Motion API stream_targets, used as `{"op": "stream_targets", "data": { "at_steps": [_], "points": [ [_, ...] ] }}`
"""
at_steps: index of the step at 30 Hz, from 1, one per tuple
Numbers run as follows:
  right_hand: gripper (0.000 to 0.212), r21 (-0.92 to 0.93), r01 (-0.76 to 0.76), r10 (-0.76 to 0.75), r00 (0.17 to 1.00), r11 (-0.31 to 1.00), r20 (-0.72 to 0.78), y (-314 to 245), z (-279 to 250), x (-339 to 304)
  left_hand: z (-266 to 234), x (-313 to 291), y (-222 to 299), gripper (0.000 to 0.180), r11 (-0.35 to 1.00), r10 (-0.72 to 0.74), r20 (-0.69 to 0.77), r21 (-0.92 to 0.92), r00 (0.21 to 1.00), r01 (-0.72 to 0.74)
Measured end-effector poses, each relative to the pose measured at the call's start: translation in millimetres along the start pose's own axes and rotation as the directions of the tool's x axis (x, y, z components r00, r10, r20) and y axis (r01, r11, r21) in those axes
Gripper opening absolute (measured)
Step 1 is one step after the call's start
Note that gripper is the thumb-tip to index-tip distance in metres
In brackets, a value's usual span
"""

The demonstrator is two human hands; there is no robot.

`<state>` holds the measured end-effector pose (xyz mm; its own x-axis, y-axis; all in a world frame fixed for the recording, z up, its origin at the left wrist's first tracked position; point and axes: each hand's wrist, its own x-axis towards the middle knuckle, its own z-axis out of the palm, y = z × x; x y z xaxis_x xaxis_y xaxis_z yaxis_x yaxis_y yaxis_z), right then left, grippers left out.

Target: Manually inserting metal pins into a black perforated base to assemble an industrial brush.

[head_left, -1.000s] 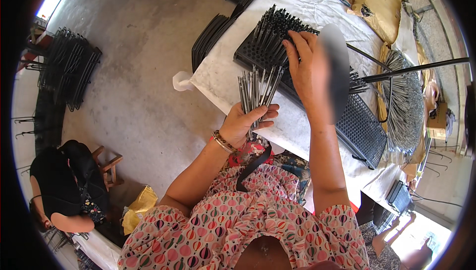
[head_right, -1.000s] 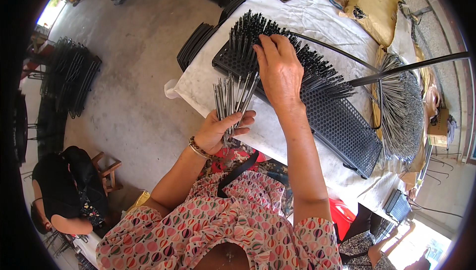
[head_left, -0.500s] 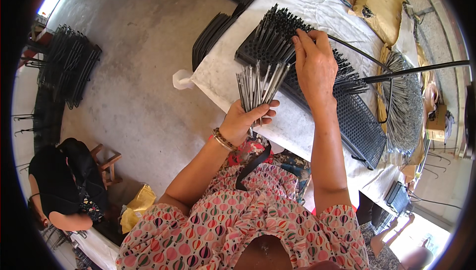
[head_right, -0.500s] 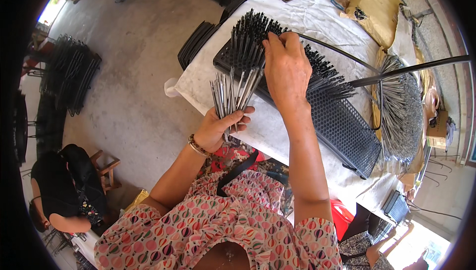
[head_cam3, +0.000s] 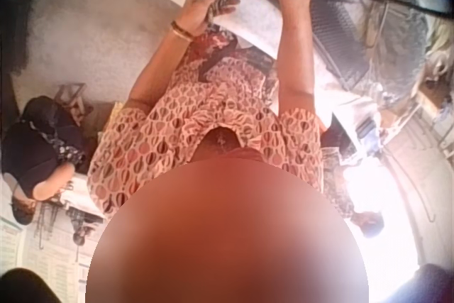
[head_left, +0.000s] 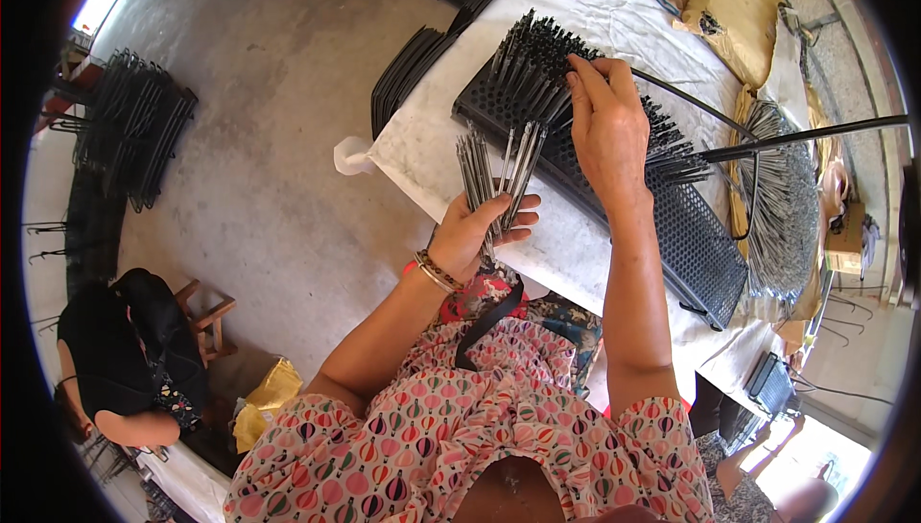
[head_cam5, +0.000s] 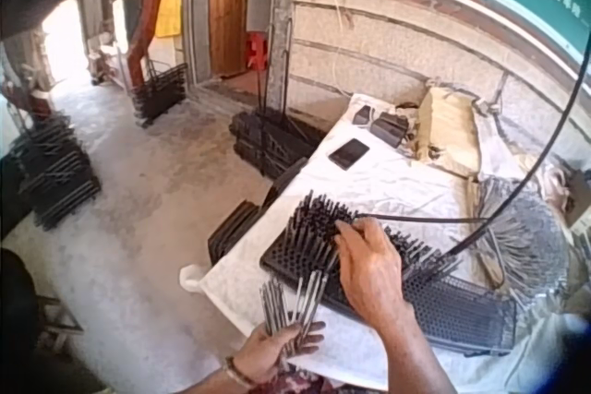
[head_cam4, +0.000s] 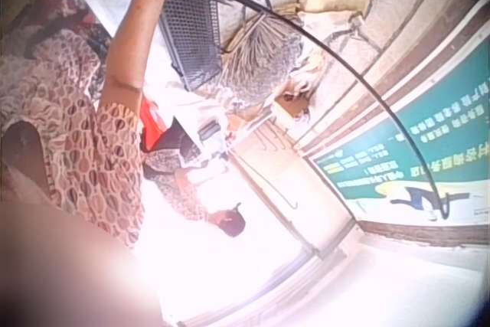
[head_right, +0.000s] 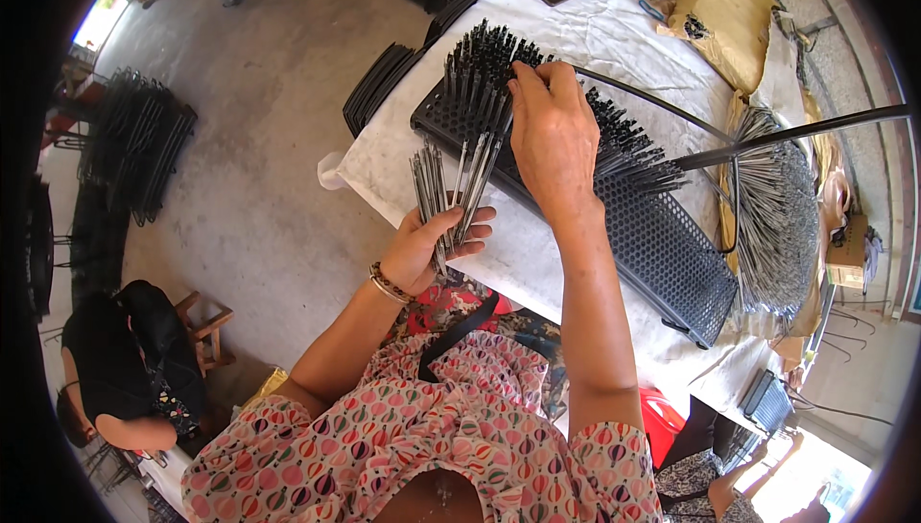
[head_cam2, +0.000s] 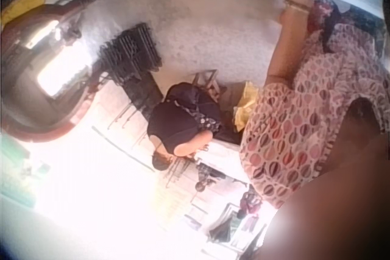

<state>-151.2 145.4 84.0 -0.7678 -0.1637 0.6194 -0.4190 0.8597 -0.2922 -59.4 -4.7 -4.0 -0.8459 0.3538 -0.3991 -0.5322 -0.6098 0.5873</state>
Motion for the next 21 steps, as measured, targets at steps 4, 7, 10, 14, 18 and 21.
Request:
{"op": "stream_targets", "data": {
  "at_steps": [4, 7, 10, 14, 18, 21],
  "points": [
    [0.019, 0.108, -0.107, 0.106, 0.994, 0.988, 0.018, 1.3, 1.9, -3.0, 0.9, 1.0, -0.9, 0.029, 0.999, 0.015, -0.002, 0.035, 1.0, -0.015],
    [0.019, 0.15, -0.1, 0.1, 0.995, 0.984, 0.003, 1.6, 1.5, -6.2, 2.6, 0.2, 0.7, 0.028, 0.999, 0.021, -0.004, 0.044, 1.0, -0.021],
    [0.018, 0.056, 0.01, -0.007, 0.999, 0.998, -0.05, 5.1, 5.1, -8.1, 3.2, 1.6, 2.0, 0.029, 1.0, 0.005, 0.016, 0.022, 1.0, -0.005],
    [0.018, 0.058, 0.048, -0.047, 0.999, 0.997, -0.019, 4.8, 3.2, -9.1, -4.9, 4.1, -3.1, 0.028, 0.994, 0.024, 0.025, 0.103, 0.999, -0.026],
    [0.016, 0.162, -0.005, 0.016, 0.998, 0.987, -0.065, -1.1, -2.4, -13.4, -7.4, 2.8, -1.0, 0.026, 0.991, 0.038, 0.065, 0.128, 0.997, -0.046],
    [0.017, 0.261, -0.127, 0.128, 0.992, 0.957, 0.014, -6.8, -12.9, -21.8, -9.2, 0.7, 2.2, 0.026, 0.988, 0.058, 0.079, 0.142, 0.995, -0.068]
  ]
}}
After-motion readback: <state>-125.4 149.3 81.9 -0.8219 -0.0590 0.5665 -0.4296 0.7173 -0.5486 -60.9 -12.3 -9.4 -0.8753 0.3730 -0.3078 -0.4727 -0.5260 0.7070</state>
